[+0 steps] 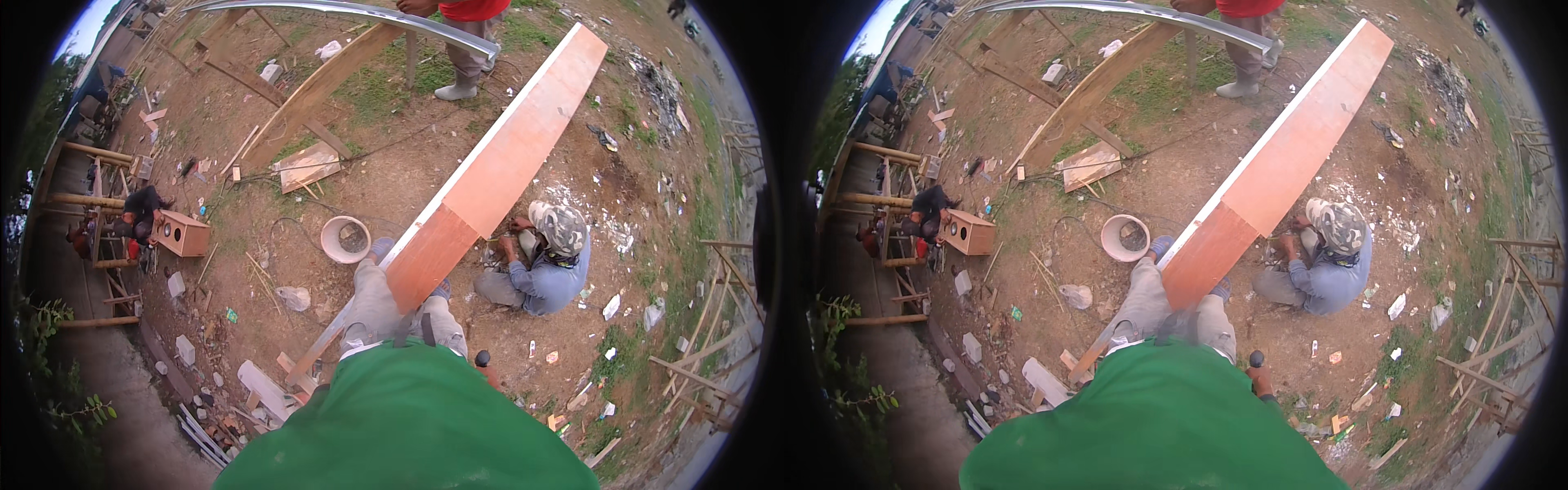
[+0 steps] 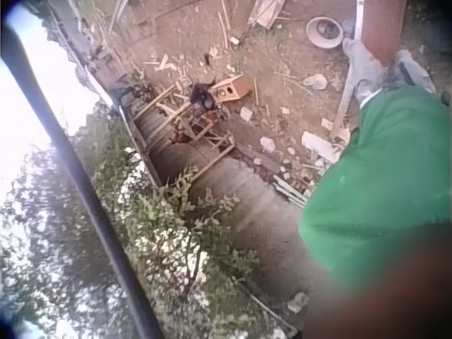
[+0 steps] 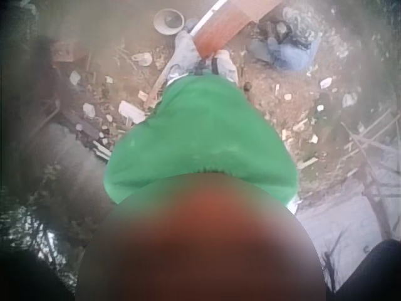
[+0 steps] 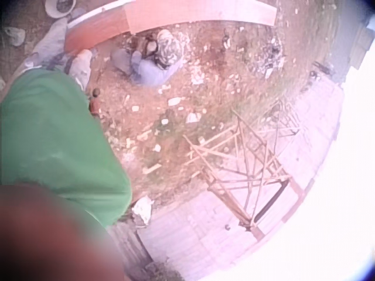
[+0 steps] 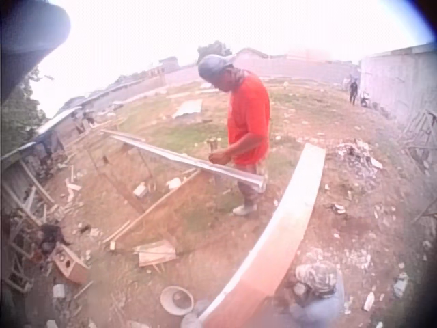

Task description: The person uses a cordless drill to drive screws into a wooden box with circular cutouts, securing internal dividers. They also work on a long wooden plank with another person, drilling along its edge. The person is wearing flip-flops.

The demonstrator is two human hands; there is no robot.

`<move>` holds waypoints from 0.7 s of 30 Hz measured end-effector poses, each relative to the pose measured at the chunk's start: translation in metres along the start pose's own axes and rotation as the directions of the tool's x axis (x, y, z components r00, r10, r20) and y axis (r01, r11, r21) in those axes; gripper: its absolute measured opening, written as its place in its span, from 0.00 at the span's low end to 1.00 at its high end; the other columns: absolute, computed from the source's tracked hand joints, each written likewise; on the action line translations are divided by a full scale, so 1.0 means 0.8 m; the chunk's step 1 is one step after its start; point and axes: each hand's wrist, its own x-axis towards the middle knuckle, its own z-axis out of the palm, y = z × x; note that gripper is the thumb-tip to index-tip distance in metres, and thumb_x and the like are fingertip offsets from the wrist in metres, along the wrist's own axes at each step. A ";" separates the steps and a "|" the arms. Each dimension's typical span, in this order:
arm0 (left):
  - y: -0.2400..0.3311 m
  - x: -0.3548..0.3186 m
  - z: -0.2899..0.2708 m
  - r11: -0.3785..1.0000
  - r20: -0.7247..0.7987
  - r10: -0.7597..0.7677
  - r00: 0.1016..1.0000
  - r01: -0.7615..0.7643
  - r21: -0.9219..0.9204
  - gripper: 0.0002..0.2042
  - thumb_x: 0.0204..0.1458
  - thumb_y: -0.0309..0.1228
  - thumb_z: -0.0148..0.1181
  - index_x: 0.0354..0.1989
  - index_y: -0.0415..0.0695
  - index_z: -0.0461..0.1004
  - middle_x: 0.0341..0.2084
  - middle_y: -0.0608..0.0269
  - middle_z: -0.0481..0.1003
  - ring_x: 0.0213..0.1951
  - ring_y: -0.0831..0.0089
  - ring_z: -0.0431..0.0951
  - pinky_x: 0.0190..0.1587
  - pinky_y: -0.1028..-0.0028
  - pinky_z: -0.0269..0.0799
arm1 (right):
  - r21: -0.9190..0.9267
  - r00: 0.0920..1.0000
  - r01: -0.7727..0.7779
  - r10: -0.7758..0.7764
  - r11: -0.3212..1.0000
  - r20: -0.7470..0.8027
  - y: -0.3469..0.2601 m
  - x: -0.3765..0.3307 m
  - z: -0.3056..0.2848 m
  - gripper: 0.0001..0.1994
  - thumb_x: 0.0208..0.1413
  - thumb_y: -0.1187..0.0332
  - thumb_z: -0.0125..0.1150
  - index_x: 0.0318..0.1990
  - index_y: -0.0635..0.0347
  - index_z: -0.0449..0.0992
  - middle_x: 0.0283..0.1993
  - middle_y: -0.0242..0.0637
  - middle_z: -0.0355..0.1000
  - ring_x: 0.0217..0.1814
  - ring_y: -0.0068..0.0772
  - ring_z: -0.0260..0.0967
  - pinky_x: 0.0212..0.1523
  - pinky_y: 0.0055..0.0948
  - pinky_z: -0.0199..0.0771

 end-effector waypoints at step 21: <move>-0.118 0.041 -0.071 1.000 -0.101 -0.015 0.995 0.013 -0.020 0.18 0.53 0.37 0.70 0.50 0.43 0.87 0.46 0.42 0.86 0.51 0.42 0.86 0.56 0.52 0.79 | -0.133 0.958 0.277 -0.285 0.952 -0.043 -0.259 -0.032 0.122 0.06 0.52 0.74 0.65 0.32 0.62 0.72 0.19 0.38 0.68 0.14 0.39 0.68 0.16 0.42 0.66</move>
